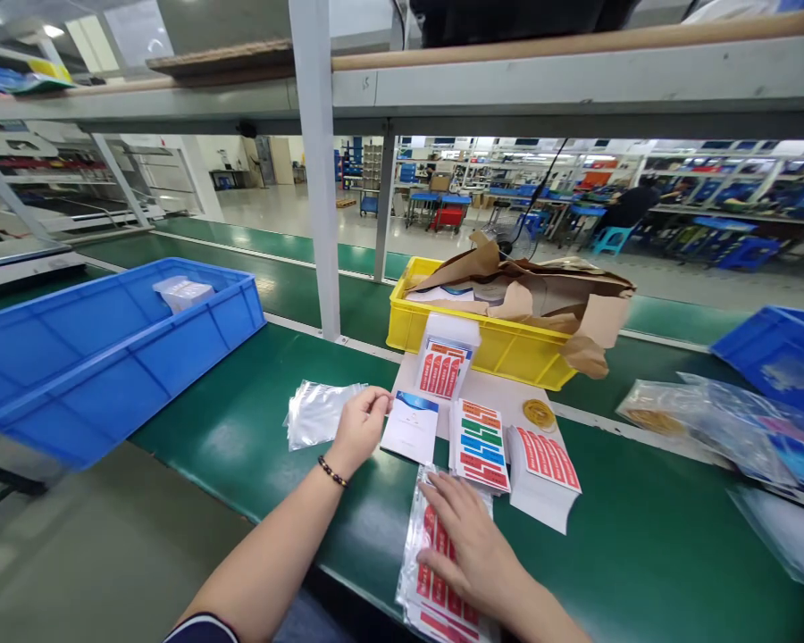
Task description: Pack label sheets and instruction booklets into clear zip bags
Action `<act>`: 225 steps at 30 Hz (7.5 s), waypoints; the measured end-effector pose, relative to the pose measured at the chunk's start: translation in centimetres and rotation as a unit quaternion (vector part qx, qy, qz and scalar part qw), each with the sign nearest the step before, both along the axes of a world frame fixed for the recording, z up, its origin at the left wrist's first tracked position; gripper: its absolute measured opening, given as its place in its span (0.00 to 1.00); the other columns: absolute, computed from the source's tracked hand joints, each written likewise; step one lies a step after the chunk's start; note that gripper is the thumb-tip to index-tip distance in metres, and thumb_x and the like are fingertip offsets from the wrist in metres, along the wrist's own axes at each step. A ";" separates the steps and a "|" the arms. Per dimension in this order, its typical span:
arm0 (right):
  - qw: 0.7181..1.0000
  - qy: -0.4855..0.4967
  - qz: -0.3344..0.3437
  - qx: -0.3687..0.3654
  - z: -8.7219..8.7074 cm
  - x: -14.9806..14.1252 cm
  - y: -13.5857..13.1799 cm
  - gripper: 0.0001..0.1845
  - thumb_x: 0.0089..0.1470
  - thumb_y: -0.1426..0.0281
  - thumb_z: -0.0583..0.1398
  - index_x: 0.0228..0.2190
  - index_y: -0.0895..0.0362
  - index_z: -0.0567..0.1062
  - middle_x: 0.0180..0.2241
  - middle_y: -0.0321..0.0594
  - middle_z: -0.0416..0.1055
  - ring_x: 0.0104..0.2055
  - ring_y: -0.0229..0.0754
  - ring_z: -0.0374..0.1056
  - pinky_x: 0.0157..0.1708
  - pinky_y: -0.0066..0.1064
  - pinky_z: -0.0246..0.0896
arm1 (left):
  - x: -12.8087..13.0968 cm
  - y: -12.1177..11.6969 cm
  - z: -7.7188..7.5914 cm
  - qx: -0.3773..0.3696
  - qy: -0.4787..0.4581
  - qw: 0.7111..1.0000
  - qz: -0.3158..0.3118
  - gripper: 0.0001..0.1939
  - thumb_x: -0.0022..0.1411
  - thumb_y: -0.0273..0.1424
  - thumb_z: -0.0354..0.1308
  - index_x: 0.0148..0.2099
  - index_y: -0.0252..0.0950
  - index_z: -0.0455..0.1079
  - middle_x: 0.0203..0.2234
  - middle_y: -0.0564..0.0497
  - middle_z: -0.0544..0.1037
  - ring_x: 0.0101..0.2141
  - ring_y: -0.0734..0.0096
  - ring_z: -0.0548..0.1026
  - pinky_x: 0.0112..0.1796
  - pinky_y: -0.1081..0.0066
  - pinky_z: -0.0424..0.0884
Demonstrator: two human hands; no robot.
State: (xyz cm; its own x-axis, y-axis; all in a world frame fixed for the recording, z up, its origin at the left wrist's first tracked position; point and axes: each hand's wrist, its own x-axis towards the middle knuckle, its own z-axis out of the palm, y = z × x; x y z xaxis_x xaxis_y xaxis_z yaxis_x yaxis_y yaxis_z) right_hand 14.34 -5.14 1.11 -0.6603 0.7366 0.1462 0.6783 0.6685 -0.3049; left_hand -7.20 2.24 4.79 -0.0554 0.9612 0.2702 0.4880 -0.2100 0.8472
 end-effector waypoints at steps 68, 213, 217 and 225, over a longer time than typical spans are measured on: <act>0.981 0.136 -0.103 0.092 -0.4 0.3 3.3 0.09 0.55 0.71 0.49 0.36 0.57 0.67 0.31 0.43 0.66 0.34 0.43 0.63 0.33 0.34 0.59 | 6.1 -0.8 -2.9 -0.154 -0.130 0.966 -0.159 0.11 0.51 0.32 0.47 0.21 0.32 0.61 0.15 0.56 0.62 0.20 0.78 0.59 0.23 0.77 0.57; 0.973 0.102 0.031 0.205 1.7 0.8 1.5 0.14 0.49 0.78 0.54 0.40 0.58 0.70 0.34 0.46 0.69 0.37 0.46 0.62 0.35 0.41 0.59 | 7.1 -1.1 -3.9 -0.373 -0.558 0.700 -0.245 0.17 0.49 0.33 0.59 0.39 0.25 0.68 0.34 0.39 0.75 0.34 0.63 0.74 0.41 0.64 0.66; 0.954 0.255 -0.129 0.094 2.2 2.2 2.3 0.10 0.50 0.70 0.54 0.37 0.57 0.70 0.33 0.44 0.69 0.35 0.44 0.64 0.35 0.37 0.61 | 7.1 -1.2 -3.9 -0.363 -0.546 0.718 -0.233 0.15 0.48 0.31 0.60 0.38 0.26 0.68 0.31 0.40 0.76 0.30 0.65 0.74 0.37 0.64 0.67; 0.814 0.419 -0.298 -0.271 1.4 3.6 4.0 0.15 0.46 0.58 0.58 0.24 0.60 0.69 0.23 0.38 0.67 0.25 0.38 0.63 0.24 0.27 0.58 | 7.5 -1.9 -3.7 -0.338 -0.506 0.744 -0.274 0.17 0.49 0.35 0.59 0.39 0.27 0.69 0.28 0.42 0.76 0.27 0.70 0.74 0.35 0.68 0.68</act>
State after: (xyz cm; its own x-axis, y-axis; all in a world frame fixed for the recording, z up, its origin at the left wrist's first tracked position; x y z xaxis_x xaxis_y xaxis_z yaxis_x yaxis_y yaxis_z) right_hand 17.90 -1.09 2.52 0.0021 0.9957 -0.0930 0.2350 -0.0909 -0.9677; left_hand 0.32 0.31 1.06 0.5496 0.8114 -0.1991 -0.4743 0.4991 0.7252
